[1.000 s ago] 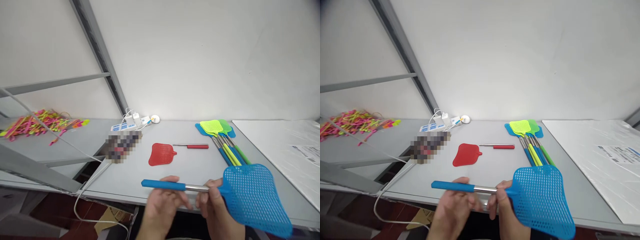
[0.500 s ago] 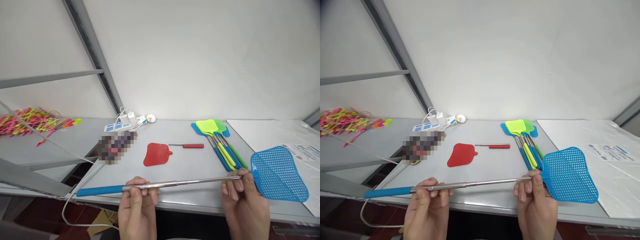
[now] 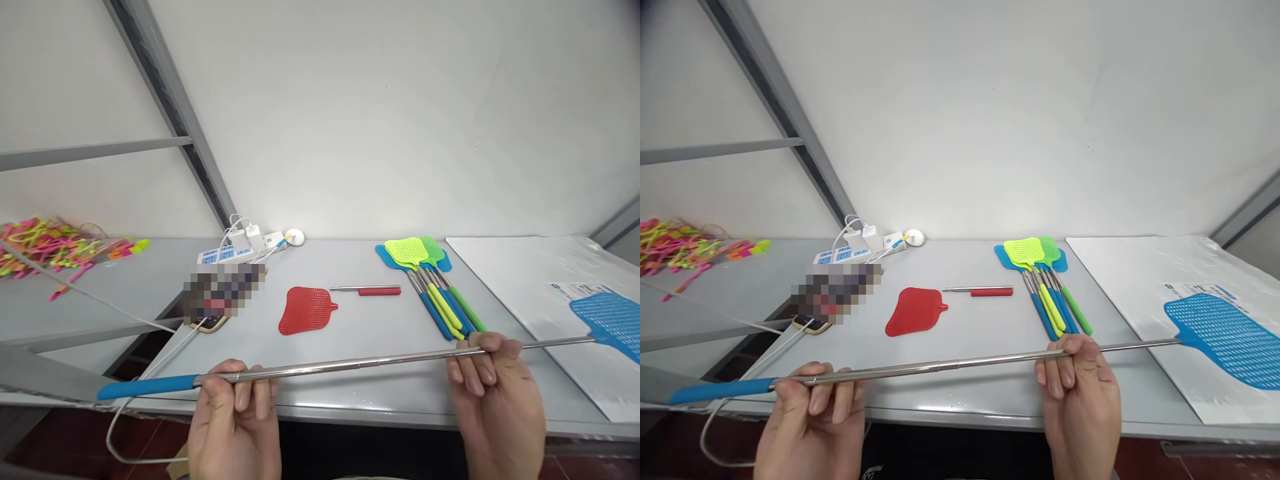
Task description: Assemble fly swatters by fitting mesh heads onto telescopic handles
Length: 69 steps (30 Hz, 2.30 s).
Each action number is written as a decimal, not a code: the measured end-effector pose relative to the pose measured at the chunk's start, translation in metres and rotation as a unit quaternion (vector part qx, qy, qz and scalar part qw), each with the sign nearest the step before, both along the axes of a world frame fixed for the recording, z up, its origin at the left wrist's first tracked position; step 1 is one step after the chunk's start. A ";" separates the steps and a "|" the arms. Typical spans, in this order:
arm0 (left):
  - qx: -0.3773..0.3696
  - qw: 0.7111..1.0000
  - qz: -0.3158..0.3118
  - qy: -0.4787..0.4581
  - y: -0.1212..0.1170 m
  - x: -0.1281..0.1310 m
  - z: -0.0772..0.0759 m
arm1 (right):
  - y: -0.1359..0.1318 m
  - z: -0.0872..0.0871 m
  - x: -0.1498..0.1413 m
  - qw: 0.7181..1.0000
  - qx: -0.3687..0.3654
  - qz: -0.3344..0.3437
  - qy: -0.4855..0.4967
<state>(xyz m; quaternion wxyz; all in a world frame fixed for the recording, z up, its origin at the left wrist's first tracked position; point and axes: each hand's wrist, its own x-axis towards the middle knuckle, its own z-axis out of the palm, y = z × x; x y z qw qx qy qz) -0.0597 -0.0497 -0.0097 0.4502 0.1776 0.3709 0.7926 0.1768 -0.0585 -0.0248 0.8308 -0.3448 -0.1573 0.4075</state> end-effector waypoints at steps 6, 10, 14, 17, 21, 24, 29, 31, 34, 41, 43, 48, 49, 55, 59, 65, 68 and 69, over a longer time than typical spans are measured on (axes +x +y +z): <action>-0.006 0.999 -0.032 -0.022 -0.004 0.030 -0.010 | -0.003 -0.014 -0.035 0.993 -0.013 0.103 -0.053; -0.025 0.998 -0.058 -0.012 -0.006 0.030 -0.015 | -0.006 -0.020 -0.045 0.979 -0.005 0.191 -0.075; -0.016 1.000 0.003 -0.015 0.000 0.004 0.000 | -0.006 -0.008 -0.020 0.997 -0.010 0.071 -0.029; -0.014 1.000 0.011 -0.023 0.002 -0.006 0.009 | -0.007 0.001 -0.004 0.999 0.000 0.036 -0.007; -0.034 0.998 -0.036 -0.036 -0.003 -0.002 0.005 | -0.005 0.003 0.005 1.000 -0.007 0.010 0.013; -0.048 0.998 -0.033 -0.029 -0.006 -0.002 0.000 | 0.000 0.001 0.016 0.998 -0.004 -0.022 0.066; -0.045 0.997 -0.029 -0.054 -0.001 -0.018 0.000 | 0.007 0.003 0.029 0.997 0.019 -0.060 0.050; -0.031 0.998 -0.007 -0.051 0.001 -0.014 -0.001 | 0.007 0.002 0.021 0.997 0.014 -0.052 0.047; -0.025 0.998 0.027 -0.056 -0.001 0.010 -0.008 | 0.003 -0.006 -0.007 0.999 -0.005 0.002 0.048; -0.026 0.997 -0.056 -0.039 -0.013 0.036 -0.018 | -0.001 -0.029 -0.036 0.983 -0.044 0.172 -0.045; -0.023 0.998 -0.035 -0.049 -0.012 0.020 -0.013 | 0.000 -0.023 -0.023 0.988 -0.020 0.152 -0.033; -0.035 0.995 0.039 -0.084 0.001 -0.022 0.008 | 0.005 -0.003 0.017 0.998 0.020 -0.016 0.058; -0.043 0.994 0.050 -0.089 0.003 -0.028 0.012 | 0.006 -0.001 0.024 0.997 0.022 -0.049 0.061; -0.038 0.994 0.084 -0.061 0.012 -0.025 0.016 | 0.015 -0.004 0.022 0.991 0.001 -0.136 0.017; -0.047 0.997 0.007 -0.056 0.007 0.024 0.001 | 0.015 -0.008 -0.030 0.997 -0.006 -0.075 -0.022; -0.014 0.999 -0.041 -0.016 0.002 0.046 -0.009 | 0.011 -0.012 -0.053 0.991 -0.010 0.117 -0.062; -0.026 0.999 -0.021 -0.034 0.007 0.020 -0.006 | 0.016 -0.007 -0.034 0.996 0.003 0.090 -0.028; -0.028 0.999 -0.017 -0.043 0.008 0.011 -0.005 | 0.019 -0.004 -0.029 0.998 0.005 0.058 -0.013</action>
